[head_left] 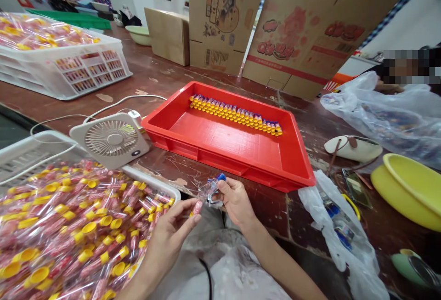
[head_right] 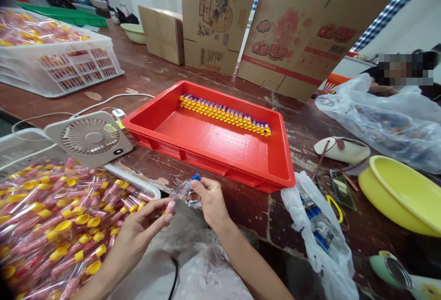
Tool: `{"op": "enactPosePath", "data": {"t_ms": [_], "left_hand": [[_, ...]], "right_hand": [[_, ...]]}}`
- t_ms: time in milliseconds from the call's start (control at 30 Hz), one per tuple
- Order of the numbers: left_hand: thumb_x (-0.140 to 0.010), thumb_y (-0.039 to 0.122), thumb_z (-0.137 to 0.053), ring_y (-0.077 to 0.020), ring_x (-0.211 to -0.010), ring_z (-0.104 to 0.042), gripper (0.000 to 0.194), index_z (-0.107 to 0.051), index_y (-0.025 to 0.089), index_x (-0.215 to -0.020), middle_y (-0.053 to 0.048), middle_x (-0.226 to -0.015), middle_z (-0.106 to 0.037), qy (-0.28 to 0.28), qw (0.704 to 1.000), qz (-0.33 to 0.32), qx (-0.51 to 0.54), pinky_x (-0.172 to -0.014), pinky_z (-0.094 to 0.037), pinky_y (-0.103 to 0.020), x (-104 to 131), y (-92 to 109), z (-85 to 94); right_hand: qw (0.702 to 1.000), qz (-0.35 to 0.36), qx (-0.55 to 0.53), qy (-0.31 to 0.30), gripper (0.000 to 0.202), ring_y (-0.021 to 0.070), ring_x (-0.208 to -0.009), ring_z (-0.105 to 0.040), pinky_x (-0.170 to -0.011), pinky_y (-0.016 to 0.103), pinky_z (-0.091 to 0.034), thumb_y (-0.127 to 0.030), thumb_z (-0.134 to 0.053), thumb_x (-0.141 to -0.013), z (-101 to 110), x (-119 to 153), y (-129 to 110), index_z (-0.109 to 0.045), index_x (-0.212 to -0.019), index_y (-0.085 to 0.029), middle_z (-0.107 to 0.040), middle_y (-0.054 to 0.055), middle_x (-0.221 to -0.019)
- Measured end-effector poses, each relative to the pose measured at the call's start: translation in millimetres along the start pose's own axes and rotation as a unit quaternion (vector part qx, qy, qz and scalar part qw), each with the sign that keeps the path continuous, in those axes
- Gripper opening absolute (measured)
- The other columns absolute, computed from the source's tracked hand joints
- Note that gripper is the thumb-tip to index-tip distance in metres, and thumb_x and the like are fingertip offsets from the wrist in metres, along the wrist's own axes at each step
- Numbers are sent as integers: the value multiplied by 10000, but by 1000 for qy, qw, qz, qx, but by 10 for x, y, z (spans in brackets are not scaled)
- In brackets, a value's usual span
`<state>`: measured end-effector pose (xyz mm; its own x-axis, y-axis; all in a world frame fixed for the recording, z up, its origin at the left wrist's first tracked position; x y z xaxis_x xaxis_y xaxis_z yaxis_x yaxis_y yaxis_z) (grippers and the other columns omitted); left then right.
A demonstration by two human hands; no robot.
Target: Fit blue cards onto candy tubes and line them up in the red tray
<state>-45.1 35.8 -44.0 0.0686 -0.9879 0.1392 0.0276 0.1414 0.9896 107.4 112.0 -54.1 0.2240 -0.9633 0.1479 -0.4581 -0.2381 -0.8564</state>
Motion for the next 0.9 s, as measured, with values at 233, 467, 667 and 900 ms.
{"op": "enactPosePath", "data": {"t_ms": [233, 467, 667, 900], "left_hand": [[-824, 448, -683, -172, -753, -636, 353, -721, 224, -1095, -37, -932, -706, -61, 998, 31, -4, -685, -540, -272, 9, -60, -77], [-754, 348, -784, -151, -739, -641, 329, -605, 223, -1000, -4, -887, -666, -27, 994, 32, 97, -657, -540, -254, -36, -64, -71], [-725, 296, -817, -152, -870, -664, 344, -666, 241, -1029, -21, -1021, -707, -1, 994, -13, 110, -758, -556, -228, -65, 74, 5], [-793, 338, -751, -214, -993, -696, 297, -766, 233, -1070, -66, -1091, -776, 13, 994, 7, 106, -851, -560, -262, -75, 24, 114]], "right_hand": [[995, -4, 75, -59, 322, 131, -570, -612, -600, 253, -516, -470, -797, -755, -93, -5, -3, -771, -783, -150, -715, 38, -703], [987, -5, 115, -116, 312, 193, -771, -682, -753, 305, -520, -425, -814, -742, -240, 54, 32, -780, -928, -177, -755, 54, -861], [987, -28, 78, -136, 282, 165, -739, -664, -739, 274, -512, -405, -797, -775, -331, 131, 160, -762, -939, -177, -738, 29, -827], [994, -38, 17, -98, 282, 140, -655, -646, -607, 227, -515, -376, -834, -740, -351, 149, 169, -736, -920, -181, -726, 24, -817]]}}
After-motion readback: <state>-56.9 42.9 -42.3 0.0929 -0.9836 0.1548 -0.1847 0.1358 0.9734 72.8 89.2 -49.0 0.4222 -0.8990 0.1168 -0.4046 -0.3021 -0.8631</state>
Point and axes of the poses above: each hand's wrist, its own x-axis away from the middle knuckle, its own z-axis out of the back of the hand, y = z × x, the point moved 8 cm from there along -x, towards the middle knuckle
